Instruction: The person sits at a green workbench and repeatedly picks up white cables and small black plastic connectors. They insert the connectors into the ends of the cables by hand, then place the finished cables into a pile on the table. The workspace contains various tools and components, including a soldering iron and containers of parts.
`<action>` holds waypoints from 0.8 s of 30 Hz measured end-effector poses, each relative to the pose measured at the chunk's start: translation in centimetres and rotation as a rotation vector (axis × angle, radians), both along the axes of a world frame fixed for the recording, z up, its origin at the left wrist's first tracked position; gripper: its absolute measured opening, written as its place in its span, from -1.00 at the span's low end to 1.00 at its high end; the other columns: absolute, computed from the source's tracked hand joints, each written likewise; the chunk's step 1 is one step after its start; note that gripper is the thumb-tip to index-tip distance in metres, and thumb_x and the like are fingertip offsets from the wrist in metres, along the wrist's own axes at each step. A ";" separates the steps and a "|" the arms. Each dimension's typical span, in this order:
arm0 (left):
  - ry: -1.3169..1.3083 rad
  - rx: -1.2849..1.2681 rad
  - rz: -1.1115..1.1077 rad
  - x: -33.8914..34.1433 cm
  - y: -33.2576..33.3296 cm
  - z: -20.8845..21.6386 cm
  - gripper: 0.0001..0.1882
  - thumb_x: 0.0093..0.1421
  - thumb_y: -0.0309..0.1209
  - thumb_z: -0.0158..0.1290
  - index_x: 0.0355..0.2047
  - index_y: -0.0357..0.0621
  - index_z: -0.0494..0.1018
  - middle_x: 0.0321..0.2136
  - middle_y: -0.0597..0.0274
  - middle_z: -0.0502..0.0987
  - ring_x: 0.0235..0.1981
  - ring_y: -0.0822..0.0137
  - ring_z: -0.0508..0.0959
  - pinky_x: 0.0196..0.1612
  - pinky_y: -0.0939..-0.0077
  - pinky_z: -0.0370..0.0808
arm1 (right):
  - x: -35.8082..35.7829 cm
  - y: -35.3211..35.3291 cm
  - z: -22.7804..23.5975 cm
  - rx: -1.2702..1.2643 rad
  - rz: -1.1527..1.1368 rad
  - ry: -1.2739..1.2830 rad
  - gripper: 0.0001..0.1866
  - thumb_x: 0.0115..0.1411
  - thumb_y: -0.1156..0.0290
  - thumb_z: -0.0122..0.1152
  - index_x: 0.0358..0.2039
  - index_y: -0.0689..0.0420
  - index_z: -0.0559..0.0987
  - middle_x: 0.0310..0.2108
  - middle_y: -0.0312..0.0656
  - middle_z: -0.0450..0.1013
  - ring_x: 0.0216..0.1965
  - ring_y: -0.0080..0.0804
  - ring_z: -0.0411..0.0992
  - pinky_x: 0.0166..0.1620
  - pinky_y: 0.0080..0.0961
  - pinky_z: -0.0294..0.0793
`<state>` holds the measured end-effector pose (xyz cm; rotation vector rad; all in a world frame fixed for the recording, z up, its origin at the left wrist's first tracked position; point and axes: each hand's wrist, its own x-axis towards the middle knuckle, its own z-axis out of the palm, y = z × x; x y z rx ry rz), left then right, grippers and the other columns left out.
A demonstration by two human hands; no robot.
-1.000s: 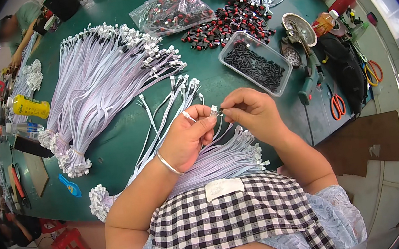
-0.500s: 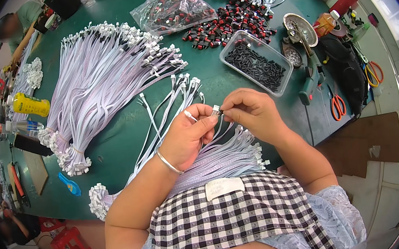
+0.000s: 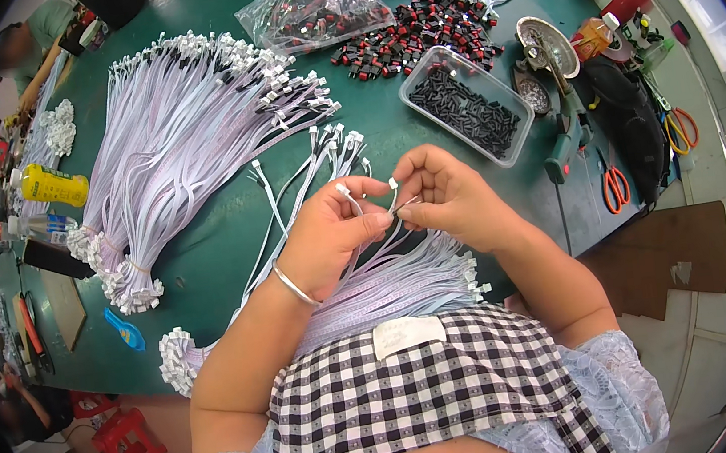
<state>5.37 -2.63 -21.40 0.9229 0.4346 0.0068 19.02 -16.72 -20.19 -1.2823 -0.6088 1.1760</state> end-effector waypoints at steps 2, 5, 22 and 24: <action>0.007 0.000 0.014 0.1 0.1 0.0 -0.71 0.07 -0.61 0.10 -0.17 -0.26 0.37 -0.47 0.29 0.46 -0.42 0.49 0.47 -0.30 0.60 0.44 | 0.1 0.1 0.2 0.001 0.015 -0.023 -0.61 0.02 0.66 0.15 -0.12 0.24 0.29 -0.43 -0.23 0.40 -0.43 -0.58 0.41 -0.36 -0.65 0.43; 0.012 0.043 0.037 0.4 0.1 0.3 -0.71 0.06 -0.60 0.11 -0.17 -0.26 0.37 -0.49 0.28 0.46 -0.44 0.51 0.46 -0.33 0.64 0.42 | 0.4 0.4 0.4 -0.012 0.021 -0.086 -0.59 0.02 0.65 0.15 -0.10 0.25 0.28 -0.45 -0.20 0.42 -0.46 -0.57 0.42 -0.40 -0.65 0.43; 0.008 0.351 0.020 -0.9 0.8 1.2 -0.68 0.28 -0.41 -0.12 0.02 -0.24 0.33 -0.32 0.30 0.47 -0.22 0.50 0.43 -0.08 0.58 0.32 | 2.9 2.9 -2.0 -0.181 0.190 -0.480 -0.62 0.06 0.56 0.18 -0.06 0.22 0.41 -0.39 -0.15 0.49 -0.41 -0.54 0.44 -0.33 -0.61 0.44; -0.010 0.288 0.027 -0.6 0.4 1.0 -0.67 0.27 -0.41 -0.11 0.03 -0.24 0.32 -0.32 0.31 0.45 -0.21 0.49 0.42 -0.07 0.58 0.31 | 2.7 2.0 -1.4 -0.160 0.203 -0.775 -0.61 0.05 0.54 0.19 -0.06 0.18 0.43 -0.35 -0.12 0.51 -0.39 -0.50 0.45 -0.29 -0.57 0.45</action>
